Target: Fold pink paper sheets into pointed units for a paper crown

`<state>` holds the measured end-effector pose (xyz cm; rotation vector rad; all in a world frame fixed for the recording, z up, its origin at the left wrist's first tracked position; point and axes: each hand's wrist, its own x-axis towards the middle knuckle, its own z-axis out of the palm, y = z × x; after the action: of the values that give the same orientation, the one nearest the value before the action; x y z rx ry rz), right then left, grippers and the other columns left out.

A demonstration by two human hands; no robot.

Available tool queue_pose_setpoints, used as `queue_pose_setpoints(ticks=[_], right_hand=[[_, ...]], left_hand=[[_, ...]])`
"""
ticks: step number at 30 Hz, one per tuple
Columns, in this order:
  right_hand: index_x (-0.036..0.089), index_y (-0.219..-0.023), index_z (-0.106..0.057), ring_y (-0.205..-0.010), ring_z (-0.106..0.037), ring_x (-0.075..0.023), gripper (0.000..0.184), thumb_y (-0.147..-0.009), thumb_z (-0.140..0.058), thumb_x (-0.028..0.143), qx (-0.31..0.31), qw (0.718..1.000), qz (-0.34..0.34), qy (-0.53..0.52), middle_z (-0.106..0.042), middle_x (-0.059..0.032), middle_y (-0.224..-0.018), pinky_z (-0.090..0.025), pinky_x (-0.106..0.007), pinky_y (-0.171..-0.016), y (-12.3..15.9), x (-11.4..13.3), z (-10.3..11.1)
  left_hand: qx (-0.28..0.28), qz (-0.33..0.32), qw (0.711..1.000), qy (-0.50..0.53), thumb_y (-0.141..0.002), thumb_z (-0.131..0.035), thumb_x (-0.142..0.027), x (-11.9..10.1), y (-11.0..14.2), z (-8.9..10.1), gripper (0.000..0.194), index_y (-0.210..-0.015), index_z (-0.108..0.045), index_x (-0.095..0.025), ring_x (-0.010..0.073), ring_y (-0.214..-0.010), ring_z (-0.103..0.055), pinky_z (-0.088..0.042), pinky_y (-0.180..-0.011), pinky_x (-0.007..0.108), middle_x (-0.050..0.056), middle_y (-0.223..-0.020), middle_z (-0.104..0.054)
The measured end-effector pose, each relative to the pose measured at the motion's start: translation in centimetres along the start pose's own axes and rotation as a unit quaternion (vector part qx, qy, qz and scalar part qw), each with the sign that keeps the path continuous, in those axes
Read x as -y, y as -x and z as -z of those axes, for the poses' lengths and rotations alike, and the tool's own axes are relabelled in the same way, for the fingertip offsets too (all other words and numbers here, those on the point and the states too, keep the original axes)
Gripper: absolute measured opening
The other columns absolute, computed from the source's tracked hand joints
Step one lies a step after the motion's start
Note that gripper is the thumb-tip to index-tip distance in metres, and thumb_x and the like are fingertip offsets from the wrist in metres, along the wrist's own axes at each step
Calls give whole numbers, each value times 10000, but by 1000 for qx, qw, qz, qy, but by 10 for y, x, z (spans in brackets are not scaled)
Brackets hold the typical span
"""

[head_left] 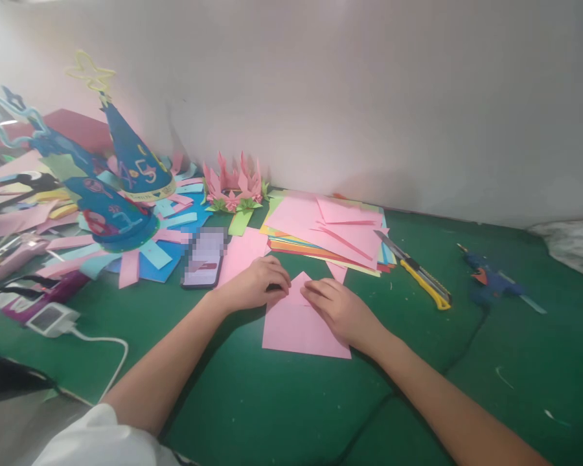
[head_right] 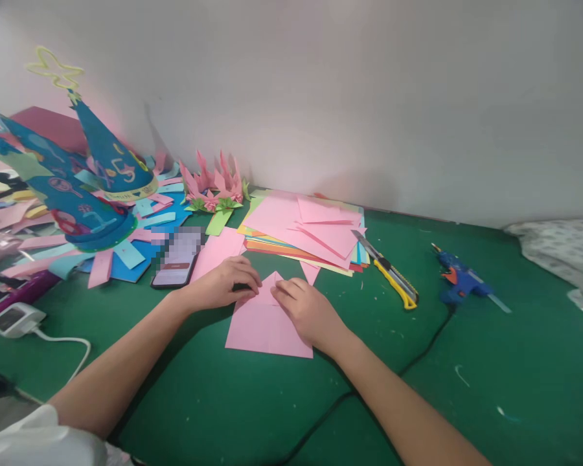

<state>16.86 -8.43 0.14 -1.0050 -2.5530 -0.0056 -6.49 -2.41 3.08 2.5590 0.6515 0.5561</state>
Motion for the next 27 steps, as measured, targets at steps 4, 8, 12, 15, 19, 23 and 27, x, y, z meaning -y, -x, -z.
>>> queue_pose_setpoints(ticks=[4, 8, 12, 15, 19, 23, 27], right_hand=[[131, -1188, -583, -953, -529, -232, 342, -922, -370, 115, -5, 1000, 3, 3, -600, -134, -1167, -514, -420, -831, 0, 0, -1], [143, -1188, -584, -952, -536, -230, 351, -921, -360, 109, -5, 1000, 4, 2, -601, -131, -1167, -516, -421, -828, 0, 0, 1], [142, -1191, -583, -949, -537, -230, 355, -921, -355, 107, -6, 1000, 4, 1, -605, -133, -1159, -518, -423, -823, 0, 0, 1], [143, -1198, -578, -944, -536, -228, 358, -922, -352, 108, -6, 1000, 7, 1, -604, -133, -1165, -517, -422, -822, 0, 0, 0], [142, -1197, -579, -950, -535, -228, 356, -921, -356, 105, -5, 1000, 6, 1, -607, -130, -1163, -516, -415, -823, 0, 0, 1], [125, -1176, -591, -948, -536, -228, 344, -921, -362, 106, -8, 1000, 4, 6, -610, -135, -1153, -515, -405, -828, -1, 1, 3], [141, -1189, -584, -957, -534, -229, 363, -918, -346, 104, -7, 1000, 8, 0, -608, -132, -1146, -511, -419, -839, -1, 1, 2]], left_hand=[[13, -1, 1000, 15, -834, -612, -203, 3, 2, 1, 95, -786, -692, -185, 154, -843, -511, -405, -806, 280, 15, -855, -685], [37, 14, 999, 4, -833, -621, -230, 6, 5, 4, 107, -763, -693, -193, 149, -846, -521, -387, -818, 282, 19, -846, -639], [75, 53, 996, -12, -824, -631, -241, 6, 7, 10, 102, -758, -699, -205, 143, -859, -517, -367, -836, 289, 19, -875, -564], [113, 83, 990, -2, -828, -625, -265, 4, 10, 15, 108, -768, -703, -221, 154, -904, -499, -359, -857, 290, 17, -891, -531], [123, 101, 987, -2, -825, -629, -246, 3, 10, 15, 86, -775, -694, -220, 154, -910, -492, -351, -856, 287, 12, -889, -524], [73, 72, 994, -28, -852, -590, -220, 5, 7, 6, 117, -780, -679, -196, 143, -875, -504, -339, -857, 297, 11, -851, -541], [-1, 70, 996, -62, -864, -579, -242, 10, 0, -9, 147, -780, -692, -198, 157, -885, -494, -350, -844, 308, 22, -858, -558]])
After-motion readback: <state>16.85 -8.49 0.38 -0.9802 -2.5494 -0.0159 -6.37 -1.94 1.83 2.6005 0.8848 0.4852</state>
